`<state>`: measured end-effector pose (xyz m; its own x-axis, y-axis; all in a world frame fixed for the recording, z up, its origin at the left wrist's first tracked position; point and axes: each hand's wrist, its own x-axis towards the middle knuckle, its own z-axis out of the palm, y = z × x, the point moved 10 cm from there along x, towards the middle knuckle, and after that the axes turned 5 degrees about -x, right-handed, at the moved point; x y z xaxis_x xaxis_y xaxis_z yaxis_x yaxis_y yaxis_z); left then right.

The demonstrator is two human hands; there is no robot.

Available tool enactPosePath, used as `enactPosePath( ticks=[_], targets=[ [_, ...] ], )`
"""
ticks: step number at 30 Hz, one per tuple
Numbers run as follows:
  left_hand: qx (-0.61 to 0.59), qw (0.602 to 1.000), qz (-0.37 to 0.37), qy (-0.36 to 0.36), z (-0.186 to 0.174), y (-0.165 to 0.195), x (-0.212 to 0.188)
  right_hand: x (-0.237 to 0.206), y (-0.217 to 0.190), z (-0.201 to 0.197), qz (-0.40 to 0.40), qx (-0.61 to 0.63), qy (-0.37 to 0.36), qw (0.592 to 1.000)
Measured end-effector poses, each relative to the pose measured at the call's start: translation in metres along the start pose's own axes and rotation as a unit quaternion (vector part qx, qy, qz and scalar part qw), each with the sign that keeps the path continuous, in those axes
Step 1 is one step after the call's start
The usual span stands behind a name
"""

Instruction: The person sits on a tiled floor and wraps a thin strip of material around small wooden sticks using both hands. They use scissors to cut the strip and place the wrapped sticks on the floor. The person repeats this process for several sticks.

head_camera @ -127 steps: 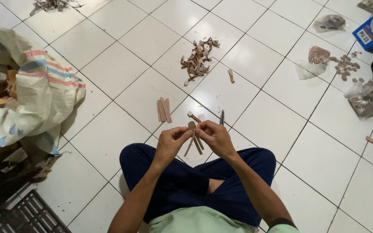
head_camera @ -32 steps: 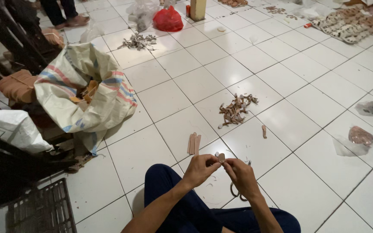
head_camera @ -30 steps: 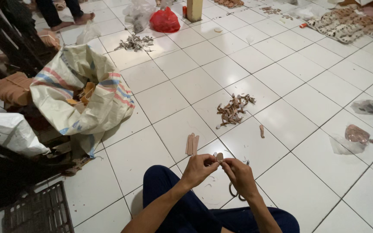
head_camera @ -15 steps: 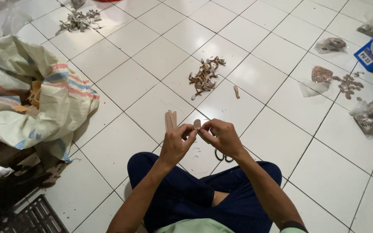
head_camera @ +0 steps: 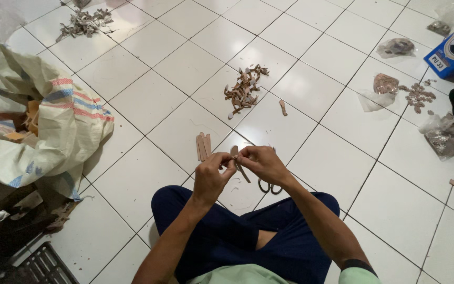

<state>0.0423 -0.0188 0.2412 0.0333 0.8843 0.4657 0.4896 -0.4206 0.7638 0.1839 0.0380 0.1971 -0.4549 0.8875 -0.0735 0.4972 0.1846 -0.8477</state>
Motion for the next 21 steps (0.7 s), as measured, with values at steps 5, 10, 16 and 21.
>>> enactPosePath(
  ticks=[5,10,16,21],
  targets=[
    [0.050,0.994,0.059,0.072,-0.002,0.012,0.000,0.004,0.017,0.021,0.066,0.272,-0.039,0.959],
    [-0.304,0.923,-0.236,-0.011,0.020,-0.043,0.000,-0.007,0.029,0.016,0.051,0.249,0.089,0.963],
    [-0.286,0.930,-0.228,-0.028,0.011,-0.039,0.002,-0.002,0.036,-0.014,-0.090,0.059,0.214,0.971],
    [-0.260,0.938,-0.228,-0.006,-0.011,-0.045,0.004,-0.024,0.062,-0.110,-0.059,-0.111,0.411,0.903]
  ],
)
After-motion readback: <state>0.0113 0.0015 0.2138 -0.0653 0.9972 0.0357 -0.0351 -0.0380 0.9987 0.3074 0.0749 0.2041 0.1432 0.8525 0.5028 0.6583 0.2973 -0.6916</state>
